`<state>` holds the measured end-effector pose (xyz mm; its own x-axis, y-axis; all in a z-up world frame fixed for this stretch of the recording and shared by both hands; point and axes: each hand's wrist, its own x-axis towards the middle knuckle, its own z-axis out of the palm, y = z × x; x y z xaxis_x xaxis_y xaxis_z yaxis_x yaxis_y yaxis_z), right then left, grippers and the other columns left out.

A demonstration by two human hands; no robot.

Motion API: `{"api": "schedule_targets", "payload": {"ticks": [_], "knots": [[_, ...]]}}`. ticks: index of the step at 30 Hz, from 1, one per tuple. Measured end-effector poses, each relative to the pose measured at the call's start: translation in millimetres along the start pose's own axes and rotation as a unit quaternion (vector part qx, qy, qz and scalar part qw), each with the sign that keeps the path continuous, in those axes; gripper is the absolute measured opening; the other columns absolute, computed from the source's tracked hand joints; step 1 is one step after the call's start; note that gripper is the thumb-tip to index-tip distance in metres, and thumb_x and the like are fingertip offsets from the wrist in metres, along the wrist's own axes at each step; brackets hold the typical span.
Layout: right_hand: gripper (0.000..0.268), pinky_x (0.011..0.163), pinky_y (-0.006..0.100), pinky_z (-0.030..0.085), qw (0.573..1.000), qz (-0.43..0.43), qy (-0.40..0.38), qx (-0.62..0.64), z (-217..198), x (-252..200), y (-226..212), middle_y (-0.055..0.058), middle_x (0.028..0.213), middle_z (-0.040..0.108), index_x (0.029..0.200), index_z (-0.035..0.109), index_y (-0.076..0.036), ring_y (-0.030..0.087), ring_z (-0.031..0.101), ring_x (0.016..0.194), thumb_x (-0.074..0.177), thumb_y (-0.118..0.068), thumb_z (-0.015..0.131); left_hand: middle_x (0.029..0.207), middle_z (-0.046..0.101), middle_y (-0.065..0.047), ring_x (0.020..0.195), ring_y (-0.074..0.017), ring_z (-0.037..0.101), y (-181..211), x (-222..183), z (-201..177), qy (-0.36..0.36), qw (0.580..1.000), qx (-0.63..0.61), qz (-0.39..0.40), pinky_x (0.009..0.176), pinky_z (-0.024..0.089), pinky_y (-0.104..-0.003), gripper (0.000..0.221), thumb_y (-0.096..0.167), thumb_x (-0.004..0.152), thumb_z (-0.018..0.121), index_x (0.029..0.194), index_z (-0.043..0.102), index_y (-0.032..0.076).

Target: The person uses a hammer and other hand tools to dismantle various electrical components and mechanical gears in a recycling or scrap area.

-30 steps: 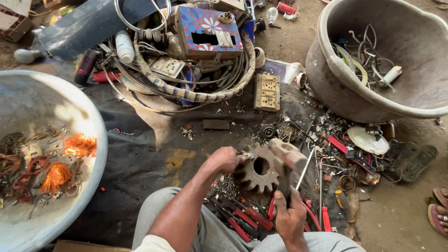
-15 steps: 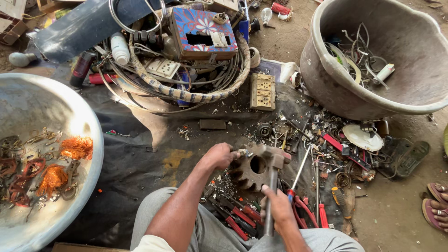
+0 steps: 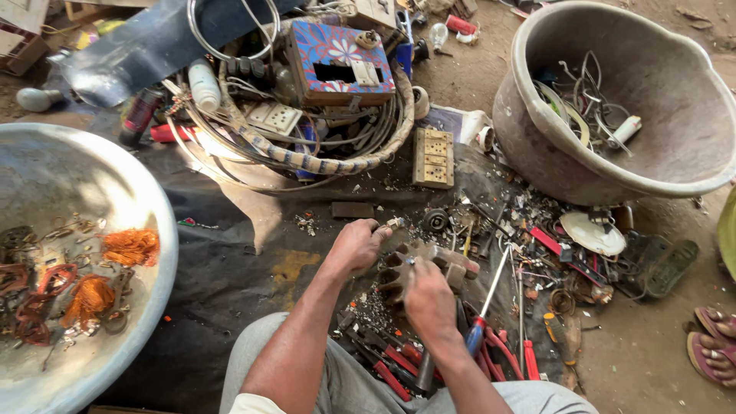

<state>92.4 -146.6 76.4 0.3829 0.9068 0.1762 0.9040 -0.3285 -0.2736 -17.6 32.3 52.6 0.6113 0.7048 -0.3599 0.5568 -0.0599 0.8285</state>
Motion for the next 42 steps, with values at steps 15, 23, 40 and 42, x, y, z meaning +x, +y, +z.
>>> {"api": "schedule_targets", "payload": {"ticks": [15,23,40,42], "knots": [[0.017,0.059,0.031,0.061,0.967,0.131,-0.166,0.143,-6,64,7,0.017,0.090,0.071,0.107,0.072,-0.001,0.025,0.069,0.071,0.094,-0.007,0.063,0.092,0.071,-0.018,0.084,-0.0331,0.069,8,-6,-40,0.061,0.995,-0.067,-0.045,0.076,0.051,-0.049,0.049,0.050,0.098,0.059,0.098,0.070,0.002],[0.022,0.045,0.029,0.047,0.619,0.375,-0.156,0.672,18,163,70,0.011,0.080,0.063,0.102,0.065,0.003,0.020,0.060,0.063,0.087,-0.013,0.067,0.094,0.073,-0.019,0.088,-0.0361,0.069,3,0,-44,0.108,0.990,-0.079,-0.053,0.080,0.051,-0.048,0.046,0.048,0.097,0.058,0.101,0.071,0.004],[0.017,0.074,0.051,0.057,0.867,0.399,-0.219,0.204,156,196,83,0.023,0.092,0.076,0.089,0.075,0.003,0.033,0.071,0.079,0.084,-0.013,0.078,0.094,0.071,-0.021,0.088,-0.0386,0.068,5,5,-47,0.079,0.989,-0.108,-0.066,0.080,0.051,-0.049,0.044,0.046,0.098,0.060,0.098,0.069,0.003],[0.014,0.068,0.044,0.059,0.795,0.446,-0.229,0.342,123,200,79,0.020,0.090,0.073,0.089,0.071,0.002,0.028,0.070,0.074,0.089,-0.012,0.070,0.096,0.071,-0.018,0.087,-0.0350,0.069,6,4,-49,0.068,0.990,-0.099,-0.078,0.079,0.051,-0.049,0.046,0.048,0.098,0.060,0.097,0.068,0.003]]}}
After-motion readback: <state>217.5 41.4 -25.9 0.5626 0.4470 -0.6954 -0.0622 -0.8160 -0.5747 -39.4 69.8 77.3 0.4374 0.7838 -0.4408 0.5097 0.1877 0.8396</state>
